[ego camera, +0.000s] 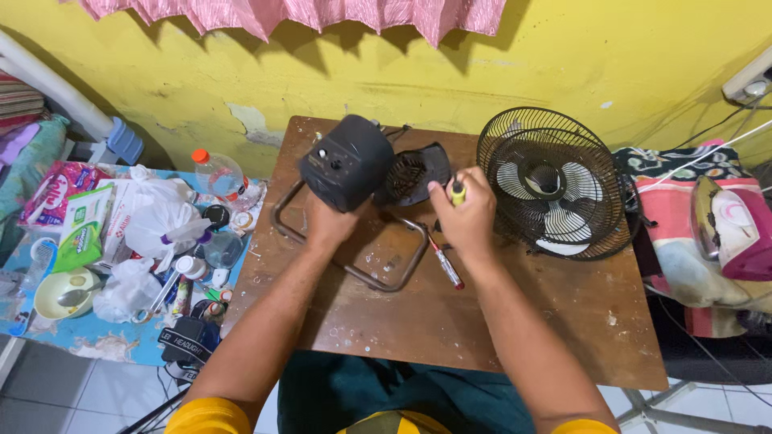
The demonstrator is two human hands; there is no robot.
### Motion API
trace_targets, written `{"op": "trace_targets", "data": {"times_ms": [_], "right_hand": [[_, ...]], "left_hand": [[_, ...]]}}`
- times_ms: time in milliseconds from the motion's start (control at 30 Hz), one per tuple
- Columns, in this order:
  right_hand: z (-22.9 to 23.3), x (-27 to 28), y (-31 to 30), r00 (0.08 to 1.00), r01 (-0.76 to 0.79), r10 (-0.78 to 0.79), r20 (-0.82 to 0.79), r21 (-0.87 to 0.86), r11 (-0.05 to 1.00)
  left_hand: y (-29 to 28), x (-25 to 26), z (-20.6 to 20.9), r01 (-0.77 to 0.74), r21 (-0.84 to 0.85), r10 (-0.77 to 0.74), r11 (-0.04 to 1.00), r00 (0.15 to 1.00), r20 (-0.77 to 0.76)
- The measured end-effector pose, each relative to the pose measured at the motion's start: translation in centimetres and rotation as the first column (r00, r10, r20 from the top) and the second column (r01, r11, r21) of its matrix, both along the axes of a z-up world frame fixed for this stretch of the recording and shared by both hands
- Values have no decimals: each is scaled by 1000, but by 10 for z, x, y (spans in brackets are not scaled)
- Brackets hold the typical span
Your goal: The person uses a screwdriver to remove screws from the rear housing of a small electric fan. They separate the outer casing from the motor assembly and then remove the motor from the metal stand, leaving the components disassembled on the table.
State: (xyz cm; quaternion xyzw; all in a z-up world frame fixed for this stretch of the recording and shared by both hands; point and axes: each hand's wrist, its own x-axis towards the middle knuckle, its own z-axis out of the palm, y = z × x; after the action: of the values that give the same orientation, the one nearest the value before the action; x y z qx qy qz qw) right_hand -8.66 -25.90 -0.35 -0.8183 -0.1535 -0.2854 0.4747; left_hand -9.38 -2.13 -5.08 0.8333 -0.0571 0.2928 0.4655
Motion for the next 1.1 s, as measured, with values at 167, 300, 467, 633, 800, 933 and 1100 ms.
{"op": "trace_targets", "data": {"times_ms": [167,300,467,633,800,933,1100], "right_hand": [[-7,30,4,997,-36,27,74,121,992],[-10,54,3,999,-44,49,-16,209,977],[-17,71,-4,929,-142,301,-216,542,828],[-34,57,-20,855,-29,205,-477,350,936],[-70,39,-25,962,-180,138,-234,-171,969],[-81,40,-20,954,-155,87,-287,-223,962],[-68,40,-17,852,-121,37,-522,-128,984]], "left_hand": [[34,37,-15,254,462,-310,850,950,48],[58,44,-27,463,250,-470,850,882,-35],[71,43,-46,427,221,-399,877,903,-159],[98,42,-53,406,233,-350,884,904,-245],[118,34,-58,254,372,-153,893,947,-281],[122,37,-68,178,520,-169,836,983,-65],[122,47,-66,200,474,-216,858,976,-20]]}}
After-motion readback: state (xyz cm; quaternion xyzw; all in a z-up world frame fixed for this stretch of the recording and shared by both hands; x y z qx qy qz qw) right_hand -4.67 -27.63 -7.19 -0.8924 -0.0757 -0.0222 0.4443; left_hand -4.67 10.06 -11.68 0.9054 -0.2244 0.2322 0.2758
